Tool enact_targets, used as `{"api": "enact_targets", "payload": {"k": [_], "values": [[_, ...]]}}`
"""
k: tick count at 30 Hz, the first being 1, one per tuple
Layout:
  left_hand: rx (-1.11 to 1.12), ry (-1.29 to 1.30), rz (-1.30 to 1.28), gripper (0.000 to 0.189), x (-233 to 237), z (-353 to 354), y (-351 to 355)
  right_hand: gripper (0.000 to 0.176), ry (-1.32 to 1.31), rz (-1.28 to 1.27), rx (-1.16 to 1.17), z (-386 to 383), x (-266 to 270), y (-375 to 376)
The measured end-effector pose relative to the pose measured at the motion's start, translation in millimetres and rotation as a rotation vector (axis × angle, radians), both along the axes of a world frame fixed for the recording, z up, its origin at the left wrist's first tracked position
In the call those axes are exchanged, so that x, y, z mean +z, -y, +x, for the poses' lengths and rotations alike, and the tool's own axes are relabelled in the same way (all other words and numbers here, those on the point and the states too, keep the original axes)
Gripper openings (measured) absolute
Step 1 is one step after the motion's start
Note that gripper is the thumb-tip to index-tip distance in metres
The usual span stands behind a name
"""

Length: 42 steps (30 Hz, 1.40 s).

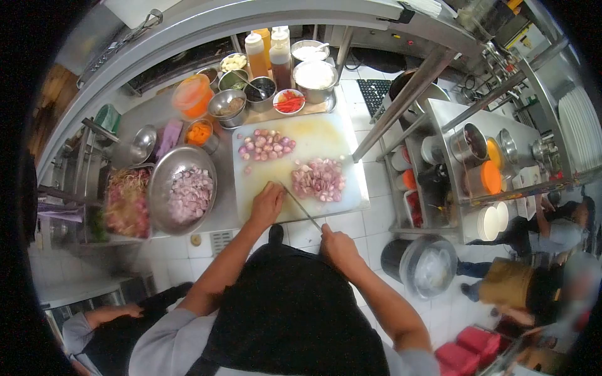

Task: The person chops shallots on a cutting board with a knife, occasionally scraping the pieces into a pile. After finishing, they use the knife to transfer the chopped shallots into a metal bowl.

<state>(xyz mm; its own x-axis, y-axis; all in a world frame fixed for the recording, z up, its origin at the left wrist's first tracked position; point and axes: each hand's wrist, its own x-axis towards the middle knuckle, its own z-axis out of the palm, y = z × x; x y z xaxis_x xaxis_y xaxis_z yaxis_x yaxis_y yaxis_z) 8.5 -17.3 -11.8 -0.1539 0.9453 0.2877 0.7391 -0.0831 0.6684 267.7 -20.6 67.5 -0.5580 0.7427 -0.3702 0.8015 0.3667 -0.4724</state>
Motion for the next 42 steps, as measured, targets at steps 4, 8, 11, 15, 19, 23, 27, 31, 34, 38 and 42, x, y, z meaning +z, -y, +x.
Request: {"api": "enact_targets", "payload": {"k": [4,8,11,15,19,23,27,31,34,38,42], "values": [[0.001,0.03,-0.007,0.011,-2.9,1.3,3.3,0.015,0.029,-0.02,-0.025,5.1,-9.4,7.8],[0.014,0.012,0.031,0.011,0.3,1.8,0.9,0.015,-0.023,-0.009,0.0,1.3,-5.8,-1.3],[0.015,0.028,0.023,0.011,0.0,2.7,-0.2,0.015,0.018,-0.022,-0.007,4.0,1.3,1.7],[0.021,0.011,0.038,0.011,-1.6,3.4,0.7,0.016,-0.012,-0.026,-0.026,-1.0,-14.2,2.0],[0.021,0.043,0.002,0.011,2.4,3.8,0.9,0.017,0.024,0.004,0.013,1.2,-1.2,-3.2],[0.027,0.007,0.039,0.011,-6.0,4.1,1.8,0.018,0.008,-0.02,0.012,5.8,-22.4,1.6],[0.031,0.001,0.071,0.011,-2.4,3.9,1.0,0.019,-0.016,0.011,0.031,2.0,-11.8,-6.0],[0.012,0.027,0.04,0.012,-2.2,2.8,3.5,0.02,0.0,-0.015,0.016,7.7,-13.6,2.2],[0.027,-0.019,0.052,0.012,-1.8,3.9,1.4,0.019,-0.015,-0.004,0.015,4.1,-25.9,-0.7],[0.005,0.021,0.056,0.012,-1.4,2.5,1.1,0.018,-0.009,-0.01,0.019,4.2,-4.1,-2.8],[0.02,0.017,0.058,0.011,-2.1,3.0,2.7,0.018,0.022,-0.034,-0.008,6.2,-19.9,3.9]]}}
